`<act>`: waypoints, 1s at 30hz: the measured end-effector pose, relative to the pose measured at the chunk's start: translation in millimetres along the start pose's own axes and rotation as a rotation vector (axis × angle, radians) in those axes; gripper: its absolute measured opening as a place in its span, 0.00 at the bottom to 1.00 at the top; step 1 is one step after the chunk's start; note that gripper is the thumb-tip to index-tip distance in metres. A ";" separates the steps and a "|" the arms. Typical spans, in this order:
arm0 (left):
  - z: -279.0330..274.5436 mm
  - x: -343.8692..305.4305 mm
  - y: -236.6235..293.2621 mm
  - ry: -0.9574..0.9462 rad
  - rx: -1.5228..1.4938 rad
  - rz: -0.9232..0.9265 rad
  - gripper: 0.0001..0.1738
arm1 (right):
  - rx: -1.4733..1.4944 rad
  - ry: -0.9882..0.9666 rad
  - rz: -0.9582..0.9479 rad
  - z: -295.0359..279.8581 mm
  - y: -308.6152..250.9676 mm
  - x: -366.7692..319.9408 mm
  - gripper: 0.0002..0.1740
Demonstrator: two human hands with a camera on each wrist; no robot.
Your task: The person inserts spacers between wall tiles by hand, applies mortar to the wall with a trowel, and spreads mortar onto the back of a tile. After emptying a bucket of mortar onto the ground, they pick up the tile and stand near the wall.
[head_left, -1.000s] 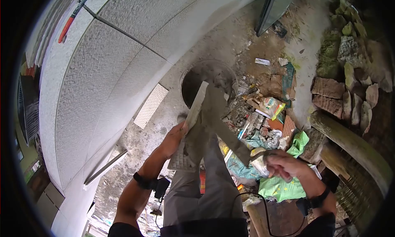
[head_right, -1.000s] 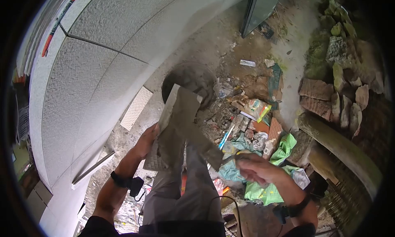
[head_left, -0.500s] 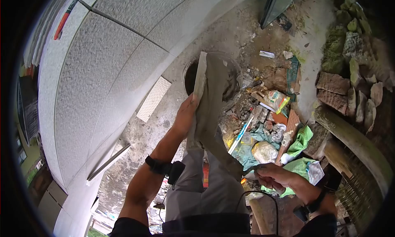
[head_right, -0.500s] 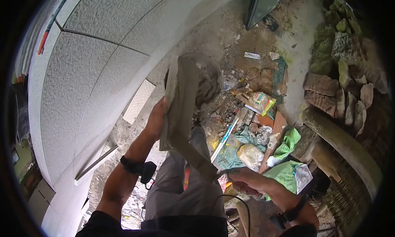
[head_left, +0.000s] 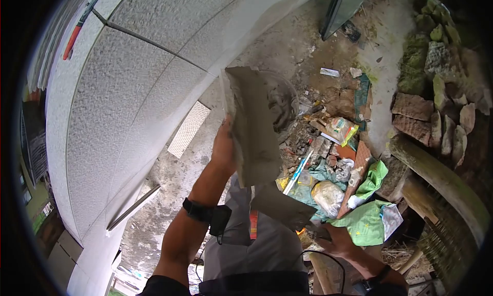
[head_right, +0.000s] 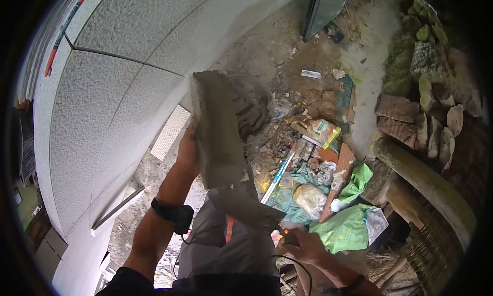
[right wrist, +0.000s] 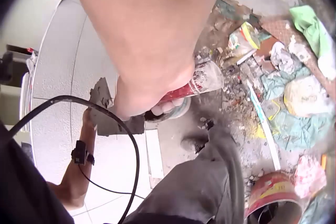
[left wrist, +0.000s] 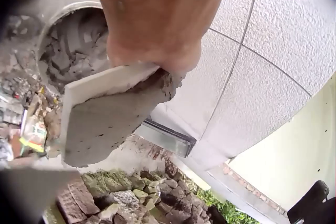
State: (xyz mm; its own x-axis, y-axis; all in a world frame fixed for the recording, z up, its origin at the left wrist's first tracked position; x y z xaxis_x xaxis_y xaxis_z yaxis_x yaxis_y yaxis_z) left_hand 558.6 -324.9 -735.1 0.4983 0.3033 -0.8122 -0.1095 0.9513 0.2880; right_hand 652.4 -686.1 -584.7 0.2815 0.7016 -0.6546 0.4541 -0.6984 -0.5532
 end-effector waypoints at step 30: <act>-105.9 -65.6 0.4 -0.319 0.965 -0.160 0.30 | -0.679 0.175 -0.418 -155.4 -63.2 89.1 0.22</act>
State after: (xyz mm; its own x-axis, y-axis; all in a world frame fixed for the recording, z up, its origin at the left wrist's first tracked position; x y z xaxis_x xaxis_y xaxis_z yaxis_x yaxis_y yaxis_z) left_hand 434.7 -338.7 -735.4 0.6668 0.0148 -0.7451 0.6460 0.4872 0.5877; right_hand 780.2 -557.5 -528.0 0.0784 0.9363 -0.3422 0.9484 -0.1759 -0.2639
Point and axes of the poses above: each hand's wrist, its own x-axis towards the middle knuckle, its own z-axis out of the palm, y = z × x, the point moved 1 cm from there along x, towards the middle knuckle, and after that the axes turned 6 degrees about y, right-handed, at the moved point
